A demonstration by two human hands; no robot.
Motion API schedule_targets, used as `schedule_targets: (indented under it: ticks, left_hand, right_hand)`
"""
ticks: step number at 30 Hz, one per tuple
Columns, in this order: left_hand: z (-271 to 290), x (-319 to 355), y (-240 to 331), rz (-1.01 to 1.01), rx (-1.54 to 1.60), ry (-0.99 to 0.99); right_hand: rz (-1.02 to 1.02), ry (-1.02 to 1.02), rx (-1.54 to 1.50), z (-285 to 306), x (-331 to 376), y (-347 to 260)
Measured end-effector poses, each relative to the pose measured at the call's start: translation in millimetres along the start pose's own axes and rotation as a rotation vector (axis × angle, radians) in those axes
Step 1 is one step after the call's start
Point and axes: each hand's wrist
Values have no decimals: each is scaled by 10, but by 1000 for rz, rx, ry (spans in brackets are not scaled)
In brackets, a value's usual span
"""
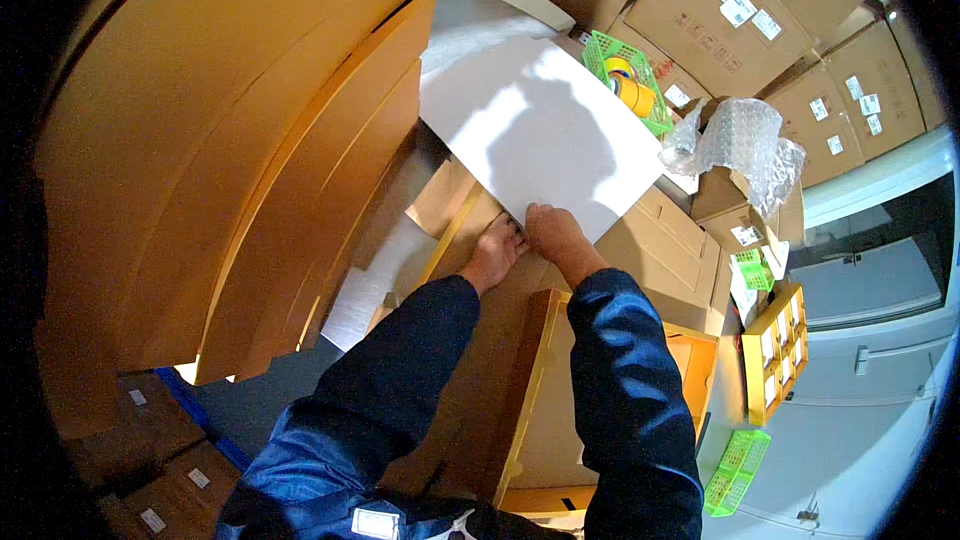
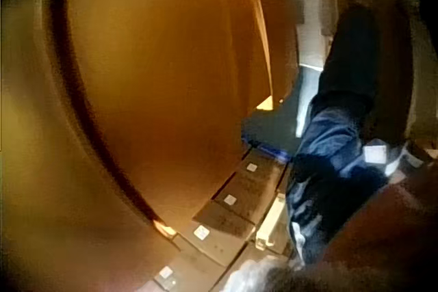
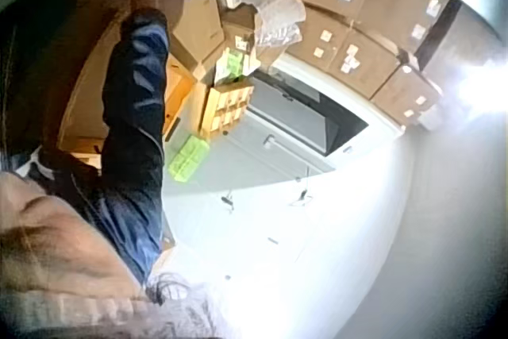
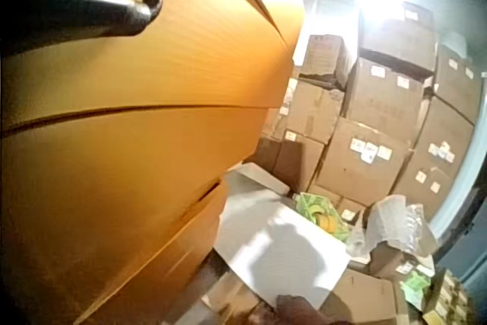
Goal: The person assembles a cardboard box by folding its sides and inserting a yellow grid divider. They then place a white foam sheet inside the box and add smaller yellow cardboard dividers into the grid compartments. The person repeats the process of inserting dividers into the grid structure.
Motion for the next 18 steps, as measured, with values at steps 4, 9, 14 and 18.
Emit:
schedule_targets:
  ticks: [4, 9, 14, 18]
  left_hand:
    - [56, -34, 88, -62, -50, 14]
    - [5, -42, -39, 16, -26, 126]
    - [39, -113, -111, -8, 6, 107]
    - [32, 0, -147, -105, 62, 23]
  right_hand:
    - [63, 23, 5, 365, -124, -58]
    - [110, 221, 182, 960, -30, 300]
    - [-35, 260, 263, 2207, 406, 810]
    - [-29, 388, 368, 2817, 1524, 572]
Point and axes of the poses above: each hand's wrist, its own x-axis away from the middle knuckle, its own z-axis out of the back of the hand, y = z × x, and after that the axes turned 14 degrees about y, right-handed
